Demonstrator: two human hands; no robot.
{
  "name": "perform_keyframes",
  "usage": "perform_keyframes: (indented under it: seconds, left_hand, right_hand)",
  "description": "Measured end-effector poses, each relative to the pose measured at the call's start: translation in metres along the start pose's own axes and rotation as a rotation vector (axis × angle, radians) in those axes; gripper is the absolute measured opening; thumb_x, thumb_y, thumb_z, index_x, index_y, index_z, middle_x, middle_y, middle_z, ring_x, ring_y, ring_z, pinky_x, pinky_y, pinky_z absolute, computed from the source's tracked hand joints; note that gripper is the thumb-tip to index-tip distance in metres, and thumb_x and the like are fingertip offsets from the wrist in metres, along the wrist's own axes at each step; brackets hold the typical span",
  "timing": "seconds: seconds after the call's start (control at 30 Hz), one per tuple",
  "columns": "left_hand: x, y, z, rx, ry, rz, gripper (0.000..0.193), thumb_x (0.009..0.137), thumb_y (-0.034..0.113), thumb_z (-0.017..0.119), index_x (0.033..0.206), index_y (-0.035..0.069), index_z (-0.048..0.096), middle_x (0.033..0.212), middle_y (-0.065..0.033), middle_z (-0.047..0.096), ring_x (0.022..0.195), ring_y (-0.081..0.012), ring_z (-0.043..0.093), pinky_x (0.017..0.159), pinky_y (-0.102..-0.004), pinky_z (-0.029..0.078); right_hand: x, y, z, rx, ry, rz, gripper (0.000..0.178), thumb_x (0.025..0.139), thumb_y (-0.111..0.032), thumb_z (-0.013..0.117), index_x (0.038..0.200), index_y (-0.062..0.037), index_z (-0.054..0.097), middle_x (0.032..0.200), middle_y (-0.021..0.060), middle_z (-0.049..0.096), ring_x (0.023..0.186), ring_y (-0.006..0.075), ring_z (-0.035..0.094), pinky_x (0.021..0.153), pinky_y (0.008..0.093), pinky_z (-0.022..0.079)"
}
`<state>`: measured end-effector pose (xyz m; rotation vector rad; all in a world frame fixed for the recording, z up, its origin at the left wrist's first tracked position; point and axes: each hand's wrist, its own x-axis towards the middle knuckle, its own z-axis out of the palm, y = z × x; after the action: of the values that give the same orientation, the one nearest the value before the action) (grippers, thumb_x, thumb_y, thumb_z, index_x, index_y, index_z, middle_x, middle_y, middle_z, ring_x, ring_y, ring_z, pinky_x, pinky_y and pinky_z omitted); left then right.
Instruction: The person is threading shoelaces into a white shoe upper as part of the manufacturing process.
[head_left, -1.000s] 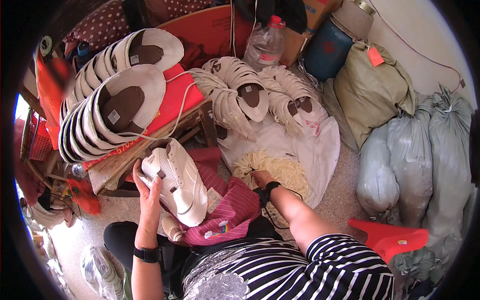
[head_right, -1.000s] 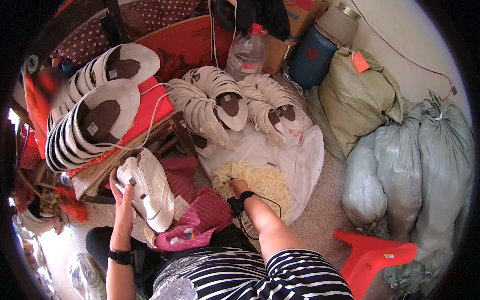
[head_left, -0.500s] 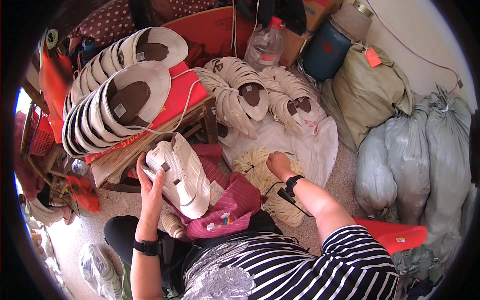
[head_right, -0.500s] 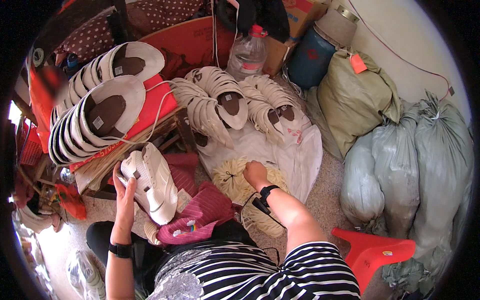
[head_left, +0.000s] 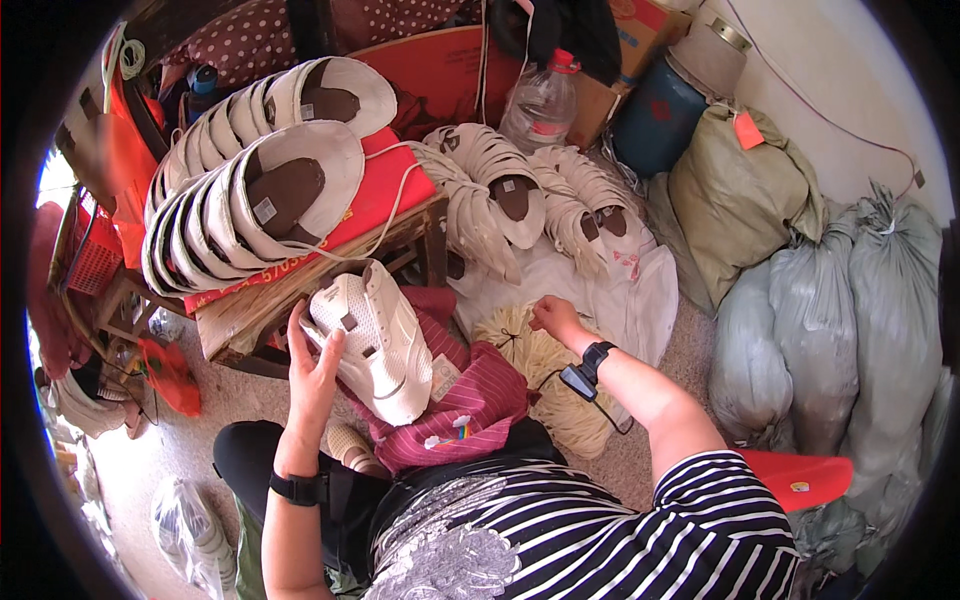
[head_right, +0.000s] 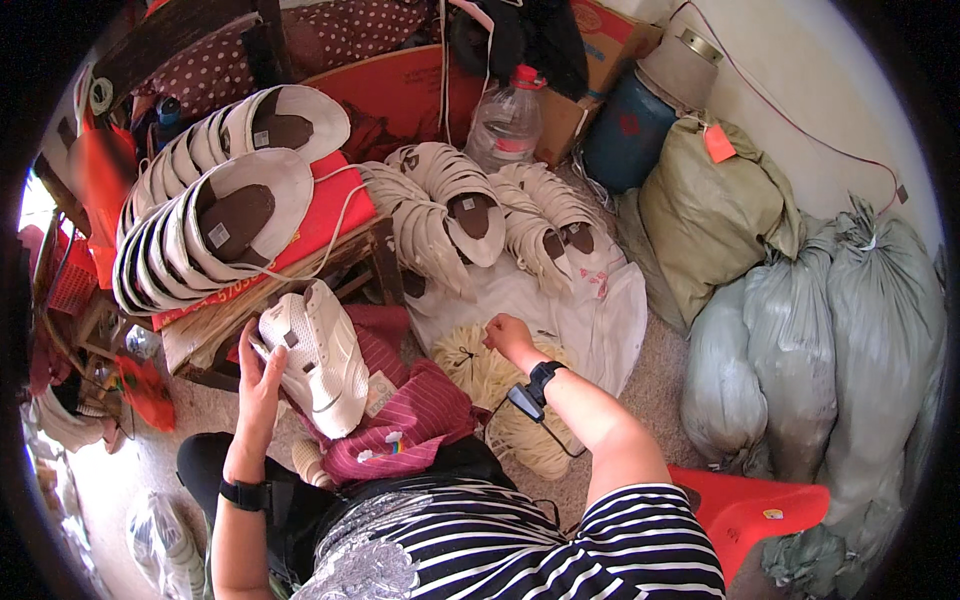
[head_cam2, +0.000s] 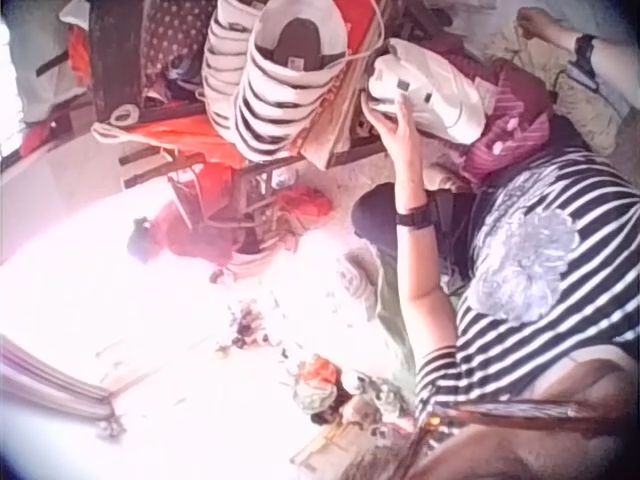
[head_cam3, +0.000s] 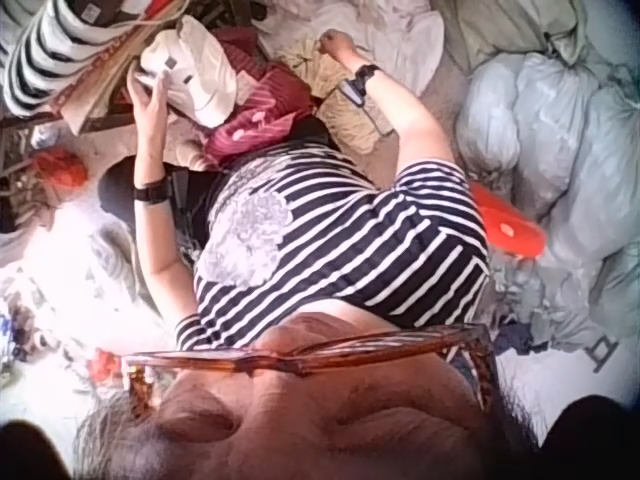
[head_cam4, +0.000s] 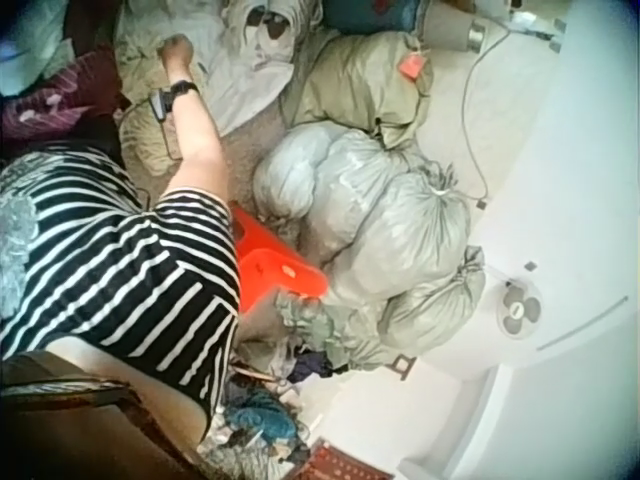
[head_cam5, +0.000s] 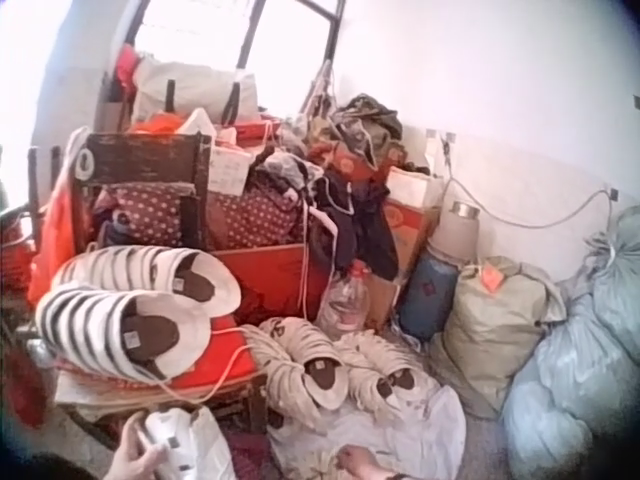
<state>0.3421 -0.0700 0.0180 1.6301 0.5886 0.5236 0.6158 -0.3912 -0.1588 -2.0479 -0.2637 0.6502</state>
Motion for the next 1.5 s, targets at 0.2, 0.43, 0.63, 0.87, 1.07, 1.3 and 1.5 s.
perform_keyframes:
  seconds: [0.2,0.43,0.63,0.87,1.07,1.3,1.5]
  left_hand:
    - [0.000,-0.006,-0.001,-0.019,0.029,0.012,0.068,0.093,0.022,0.062,0.148,0.005,0.026,0.139,-0.0166,0.043,0.127,-0.0224,0.043,0.107,-0.0339,0.032]
    - [-0.004,-0.005,0.004,-0.115,0.011,-0.002,0.069,0.094,0.020,0.061,0.149,0.007,0.022,0.140,-0.0160,0.041,0.125,-0.0216,0.044,0.106,-0.0335,0.034]
    - [-0.003,0.002,0.006,-0.110,0.018,-0.018,0.069,0.094,0.019,0.061,0.150,0.006,0.021,0.141,-0.0154,0.040,0.125,-0.0209,0.044,0.106,-0.0327,0.034]
    - [-0.002,-0.001,0.006,-0.107,0.011,0.018,0.068,0.094,0.020,0.061,0.149,0.006,0.023,0.141,-0.0154,0.041,0.127,-0.0211,0.043,0.107,-0.0333,0.034]
    - [-0.003,-0.004,0.002,-0.095,0.005,0.024,0.067,0.095,0.023,0.060,0.149,0.006,0.023,0.143,-0.0158,0.040,0.128,-0.0227,0.043,0.108,-0.0341,0.033]
    - [0.000,-0.006,0.005,-0.083,0.013,0.038,0.070,0.093,0.023,0.063,0.149,0.005,0.024,0.142,-0.0164,0.041,0.127,-0.0224,0.043,0.107,-0.0335,0.033]
    - [-0.001,-0.001,0.000,-0.075,0.008,0.018,0.071,0.093,0.024,0.064,0.149,0.004,0.024,0.140,-0.0169,0.043,0.126,-0.0224,0.044,0.107,-0.0333,0.033]
  right_hand:
    - [0.005,0.017,0.016,0.354,0.072,0.190,0.019,0.090,-0.020,0.054,0.094,-0.0015,0.059,0.082,0.0076,0.065,0.067,0.0156,0.059,0.062,0.0287,0.048]
    - [-0.004,0.017,0.015,-0.026,0.082,0.049,0.024,0.091,-0.026,0.057,0.094,-0.0023,0.060,0.080,0.0070,0.066,0.067,0.0159,0.059,0.064,0.0303,0.048]
    - [-0.011,-0.013,0.002,-0.448,-0.028,-0.128,0.038,0.091,-0.037,0.057,0.090,0.0001,0.065,0.077,0.0138,0.067,0.074,0.0231,0.065,0.069,0.0350,0.049]
    - [0.009,-0.025,-0.019,-0.962,-0.324,0.103,0.062,0.092,-0.059,0.043,0.098,-0.0041,0.071,0.090,0.0172,0.071,0.091,0.0347,0.066,0.083,0.0441,0.049]
    - [0.014,-0.067,-0.039,-0.835,-0.662,0.226,0.047,0.092,-0.047,0.052,0.096,-0.0046,0.071,0.073,0.0038,0.066,0.063,0.0159,0.055,0.060,0.0353,0.047]
    - [-0.012,-0.123,-0.047,0.163,-0.554,0.179,0.025,0.092,-0.013,0.057,0.114,-0.0026,0.061,0.084,0.0036,0.067,0.067,0.0082,0.059,0.059,0.0223,0.046]
    - [-0.030,-0.170,-0.016,0.127,-0.388,-0.202,0.022,0.093,-0.010,0.058,0.113,-0.0007,0.061,0.090,0.0049,0.070,0.077,0.0109,0.065,0.064,0.0255,0.050]
